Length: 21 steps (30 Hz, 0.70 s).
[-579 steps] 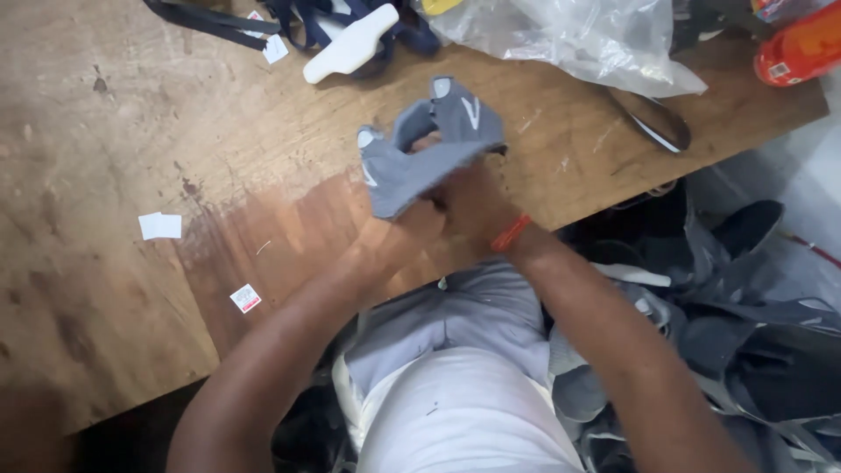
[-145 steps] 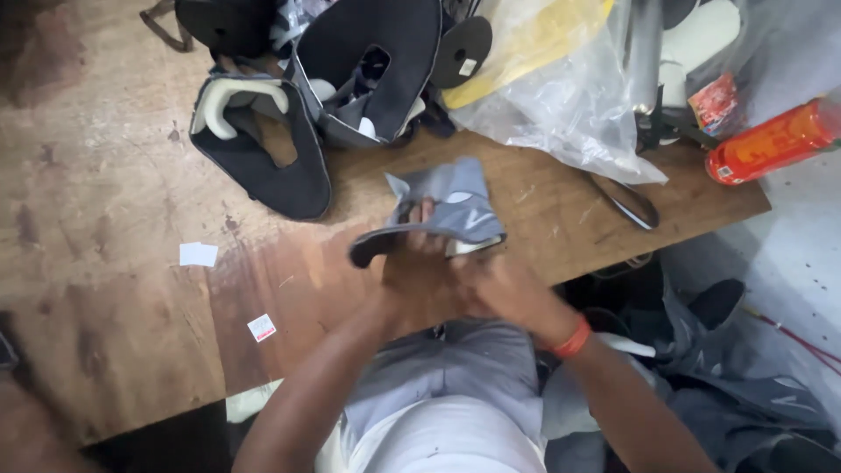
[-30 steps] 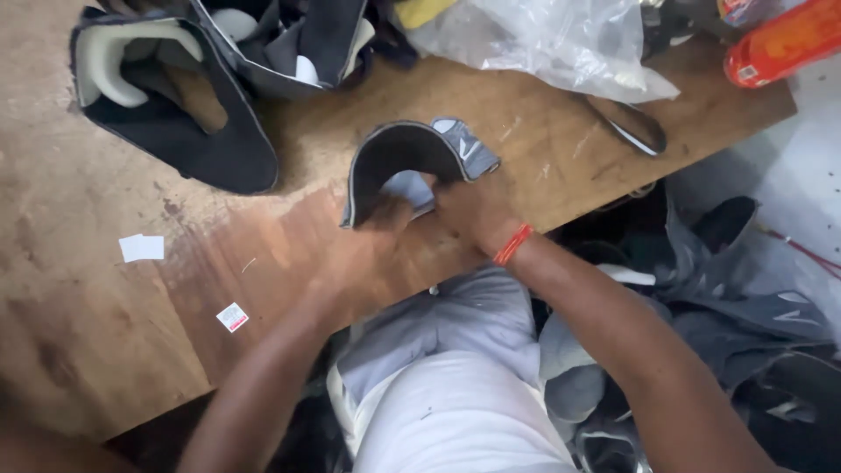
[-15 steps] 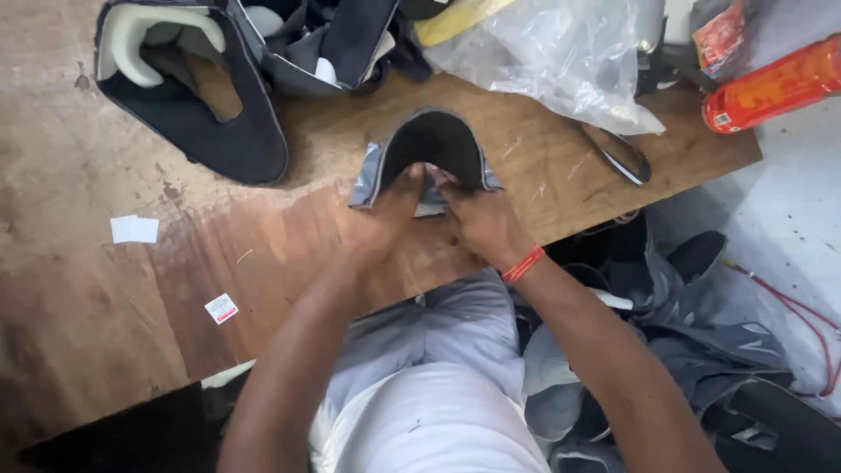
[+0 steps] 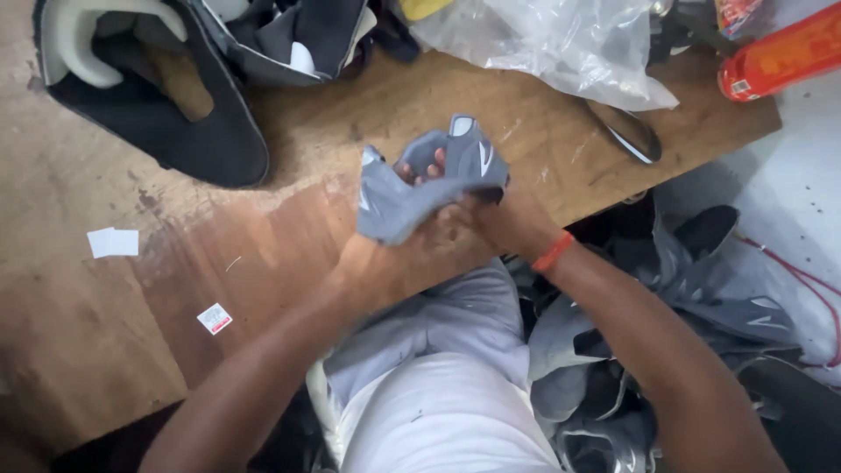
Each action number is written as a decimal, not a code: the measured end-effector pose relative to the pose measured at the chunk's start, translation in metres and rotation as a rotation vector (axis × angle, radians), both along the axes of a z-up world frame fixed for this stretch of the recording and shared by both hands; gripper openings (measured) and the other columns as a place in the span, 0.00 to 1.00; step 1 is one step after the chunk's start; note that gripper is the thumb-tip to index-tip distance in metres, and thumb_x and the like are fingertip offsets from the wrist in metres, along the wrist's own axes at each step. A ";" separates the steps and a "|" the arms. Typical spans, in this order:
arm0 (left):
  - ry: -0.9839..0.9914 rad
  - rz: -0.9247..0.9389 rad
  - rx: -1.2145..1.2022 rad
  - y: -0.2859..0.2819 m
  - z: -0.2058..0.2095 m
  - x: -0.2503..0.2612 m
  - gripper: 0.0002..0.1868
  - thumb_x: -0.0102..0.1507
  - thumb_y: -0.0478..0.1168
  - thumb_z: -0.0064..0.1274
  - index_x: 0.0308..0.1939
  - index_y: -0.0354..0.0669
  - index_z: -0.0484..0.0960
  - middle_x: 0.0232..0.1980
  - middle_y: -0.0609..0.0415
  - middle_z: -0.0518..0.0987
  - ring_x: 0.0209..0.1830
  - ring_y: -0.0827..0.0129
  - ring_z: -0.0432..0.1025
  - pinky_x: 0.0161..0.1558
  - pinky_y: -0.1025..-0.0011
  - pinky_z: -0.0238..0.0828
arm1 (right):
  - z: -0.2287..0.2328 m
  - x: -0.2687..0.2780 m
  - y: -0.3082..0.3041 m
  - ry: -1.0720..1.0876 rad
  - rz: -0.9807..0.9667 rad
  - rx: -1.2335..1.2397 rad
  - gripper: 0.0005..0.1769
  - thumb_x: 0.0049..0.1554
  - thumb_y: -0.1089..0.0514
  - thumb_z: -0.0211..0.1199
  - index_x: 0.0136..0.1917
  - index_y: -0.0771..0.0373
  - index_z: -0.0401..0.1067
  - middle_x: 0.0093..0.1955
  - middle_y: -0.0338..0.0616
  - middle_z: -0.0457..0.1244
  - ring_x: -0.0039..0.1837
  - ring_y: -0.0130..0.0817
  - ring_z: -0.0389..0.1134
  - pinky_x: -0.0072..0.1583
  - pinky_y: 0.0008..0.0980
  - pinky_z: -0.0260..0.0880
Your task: The person sits at a wooden workbench and fits a gray knit shoe upper into a black heel counter by hand, pressing and smoothing the upper around the counter's edges. They turn the shoe over repeatedly to seat the parts together, then set the assembled shoe aside and pick up another upper to continue fitting.
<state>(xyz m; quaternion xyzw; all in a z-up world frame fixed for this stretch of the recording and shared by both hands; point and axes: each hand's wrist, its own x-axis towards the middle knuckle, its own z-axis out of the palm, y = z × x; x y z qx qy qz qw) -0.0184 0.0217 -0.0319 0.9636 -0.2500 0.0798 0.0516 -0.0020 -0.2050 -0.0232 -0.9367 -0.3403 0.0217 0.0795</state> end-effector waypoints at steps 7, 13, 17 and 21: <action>-0.181 -0.142 0.272 -0.008 -0.014 -0.018 0.36 0.67 0.36 0.41 0.78 0.24 0.52 0.78 0.31 0.56 0.79 0.37 0.55 0.78 0.47 0.52 | -0.006 0.003 0.009 -0.180 0.124 0.054 0.34 0.65 0.58 0.52 0.83 0.57 0.55 0.87 0.43 0.44 0.87 0.37 0.45 0.85 0.41 0.42; 0.309 -0.360 -0.142 0.005 0.043 -0.016 0.18 0.63 0.39 0.46 0.51 0.34 0.82 0.55 0.37 0.79 0.63 0.47 0.72 0.66 0.57 0.67 | 0.001 0.005 0.000 0.299 -0.153 0.073 0.35 0.61 0.54 0.59 0.80 0.61 0.61 0.68 0.48 0.64 0.69 0.45 0.63 0.68 0.45 0.62; 0.651 -0.463 0.071 0.005 0.079 -0.010 0.15 0.65 0.40 0.44 0.48 0.52 0.86 0.39 0.44 0.83 0.40 0.50 0.78 0.43 0.53 0.73 | -0.009 0.003 0.030 0.187 -0.229 -0.373 0.22 0.59 0.54 0.60 0.66 0.60 0.70 0.58 0.45 0.68 0.55 0.46 0.70 0.54 0.46 0.69; 0.462 -0.436 -0.044 0.013 -0.009 -0.014 0.12 0.60 0.40 0.48 0.38 0.45 0.88 0.36 0.45 0.84 0.35 0.52 0.79 0.36 0.55 0.76 | -0.002 0.003 0.015 0.023 0.006 -0.072 0.14 0.46 0.53 0.65 0.46 0.52 0.82 0.52 0.41 0.69 0.53 0.46 0.72 0.51 0.46 0.69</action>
